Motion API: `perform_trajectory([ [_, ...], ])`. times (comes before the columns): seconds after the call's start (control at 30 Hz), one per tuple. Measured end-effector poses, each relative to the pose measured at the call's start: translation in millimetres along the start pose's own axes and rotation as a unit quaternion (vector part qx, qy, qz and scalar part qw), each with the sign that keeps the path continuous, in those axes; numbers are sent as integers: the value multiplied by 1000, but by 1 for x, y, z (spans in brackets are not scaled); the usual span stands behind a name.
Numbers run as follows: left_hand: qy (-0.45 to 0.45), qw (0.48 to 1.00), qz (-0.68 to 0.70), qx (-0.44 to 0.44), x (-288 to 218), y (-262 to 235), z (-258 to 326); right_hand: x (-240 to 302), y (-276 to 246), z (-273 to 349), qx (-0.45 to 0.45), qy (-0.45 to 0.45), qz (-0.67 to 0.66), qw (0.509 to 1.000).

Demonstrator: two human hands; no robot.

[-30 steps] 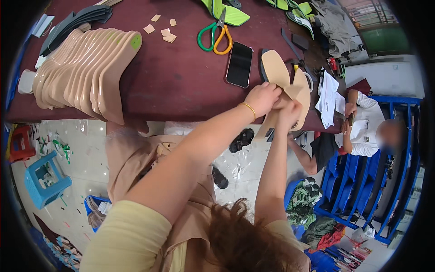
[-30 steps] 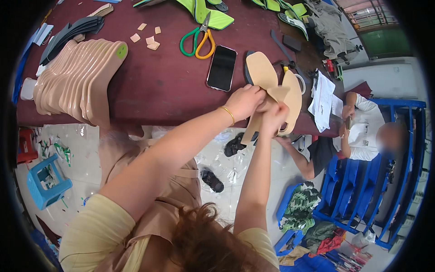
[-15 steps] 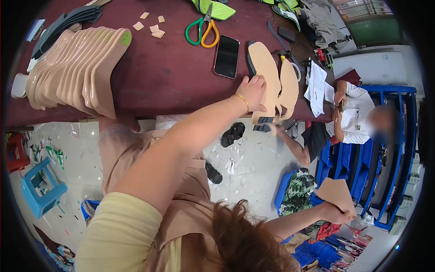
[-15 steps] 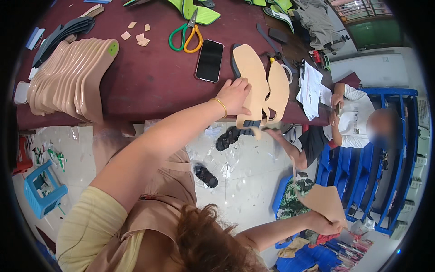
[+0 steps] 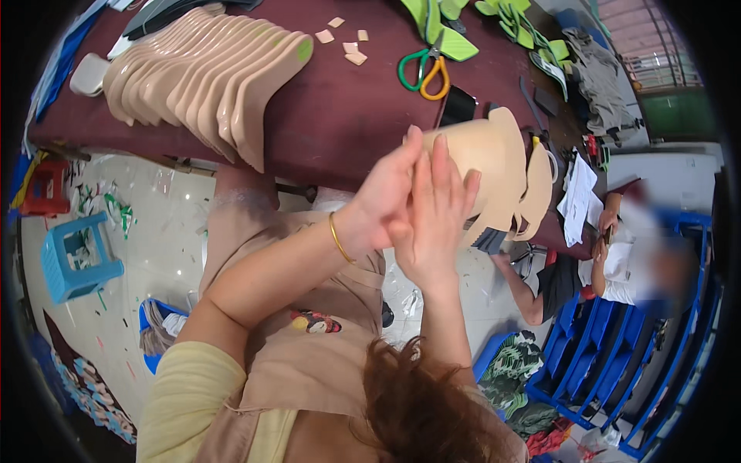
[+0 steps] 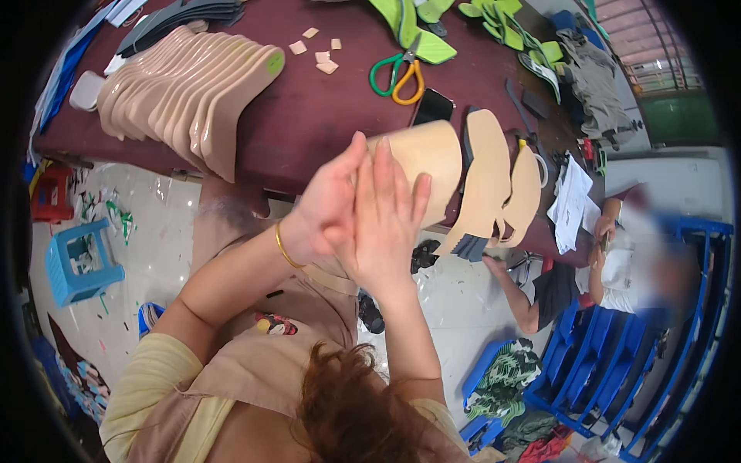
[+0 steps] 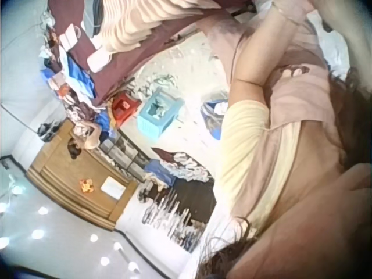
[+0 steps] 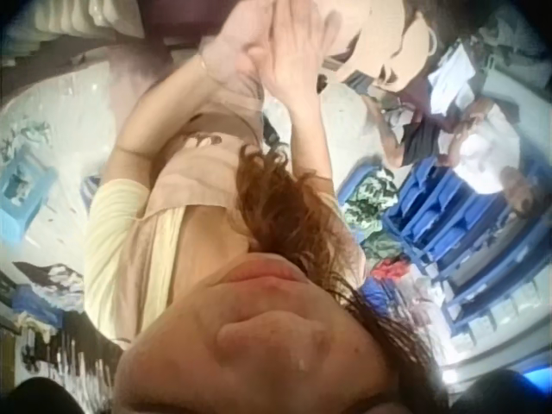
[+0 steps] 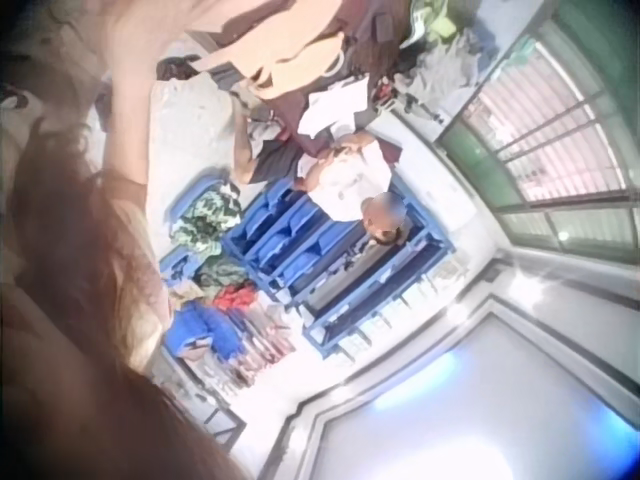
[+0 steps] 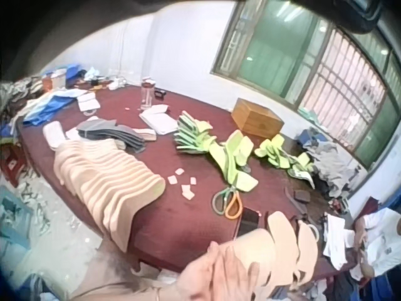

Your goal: Trimming excess material from shoe components and fitting them onto lasts or forms.

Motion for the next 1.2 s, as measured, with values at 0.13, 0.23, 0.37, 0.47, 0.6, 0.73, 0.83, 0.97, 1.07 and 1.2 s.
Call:
perform_trajectory([
  [0.13,55,998,-12,-8,-27,10,11,3,18,32,26,-47,-100,994],
  [0.23,85,996,-36,-3,-43,-1,18,-23,18,48,169,-68,91,979],
  [0.37,79,997,-15,23,-43,4,23,-18,1,17,-74,142,-144,976],
  [0.47,62,997,11,35,-49,15,26,-8,42,36,21,-19,-13,1000],
  [0.6,130,988,-42,73,-80,33,42,-60,49,39,105,343,-186,915],
  [0.73,139,984,-111,9,-51,18,36,-3,21,-5,-103,63,-220,968],
  [0.83,46,998,-33,10,-35,9,41,2,27,-20,43,-122,52,990],
  [0.97,42,997,-68,2,-40,12,42,-35,40,-18,-31,119,-185,975],
  [1.07,78,986,-145,-5,-45,5,44,-46,11,-24,-95,267,-130,950],
  [1.2,27,997,-68,4,-44,9,48,-28,25,-26,33,-157,143,977],
])
Point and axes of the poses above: each hand's wrist, its own z-axis away from the middle knuckle, its own y-axis out of the palm, x = y × z, the point moved 1 cm from there along -z, towards the middle knuckle, and after that the axes turned 14 degrees about z, right-handed, at the moved point
